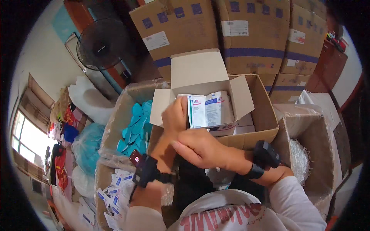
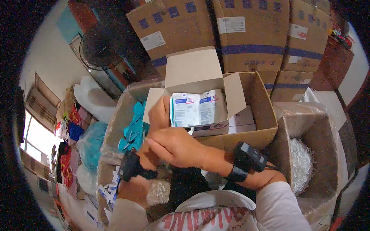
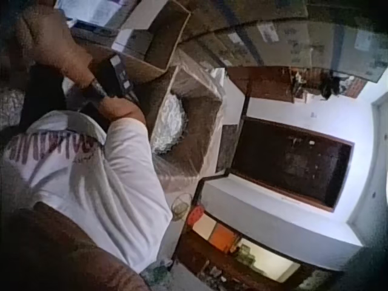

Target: The person is packing medical or industrial respirators/masks into smaller boxes from a larger shipping container.

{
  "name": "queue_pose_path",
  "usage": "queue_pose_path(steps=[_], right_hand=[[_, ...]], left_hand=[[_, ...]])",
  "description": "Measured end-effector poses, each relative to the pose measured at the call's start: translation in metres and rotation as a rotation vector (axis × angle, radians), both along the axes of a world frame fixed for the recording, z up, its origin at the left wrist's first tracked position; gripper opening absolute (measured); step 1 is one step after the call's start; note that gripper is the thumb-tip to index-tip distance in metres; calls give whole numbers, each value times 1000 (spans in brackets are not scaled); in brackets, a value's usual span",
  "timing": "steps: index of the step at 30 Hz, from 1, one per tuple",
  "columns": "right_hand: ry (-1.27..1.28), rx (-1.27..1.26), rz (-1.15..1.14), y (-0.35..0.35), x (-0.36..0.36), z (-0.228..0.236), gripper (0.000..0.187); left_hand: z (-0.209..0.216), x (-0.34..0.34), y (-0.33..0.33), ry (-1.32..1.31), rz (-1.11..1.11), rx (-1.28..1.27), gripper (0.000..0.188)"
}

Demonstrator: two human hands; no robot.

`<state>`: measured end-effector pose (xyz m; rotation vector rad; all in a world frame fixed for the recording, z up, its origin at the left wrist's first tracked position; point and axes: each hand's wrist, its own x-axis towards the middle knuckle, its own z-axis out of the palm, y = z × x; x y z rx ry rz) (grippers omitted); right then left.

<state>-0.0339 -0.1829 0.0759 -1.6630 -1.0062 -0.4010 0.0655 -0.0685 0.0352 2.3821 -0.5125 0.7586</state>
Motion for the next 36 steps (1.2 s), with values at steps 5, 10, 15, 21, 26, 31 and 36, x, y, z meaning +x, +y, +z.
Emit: queue_pose_path(steps=[5,10,15,21,26,31,36], right_hand=[[-46,-850,97,-10,-7,35,21],[-107,-402,-244,-55,-13,-8,29],[400,315,-396,-73,20,-23,38],[907,585,-41,-50,24,-86,34],[1160,446,175,-52,-1,-88,28],[265,-273,-447,-51,-3,-67,13],[-359,-42,-118,-20,25,-14,15]], left_hand=[[28,30,-14,-57,149,263,42],[33,56,38,91,239,-104,50],[11,28,6,214,-84,-402,49],[3,12,-22,269,-169,-536,48],[-6,12,-12,205,-45,-411,46],[-15,8,-4,193,-63,-377,46],[-14,-8,-34,413,-173,-458,47]])
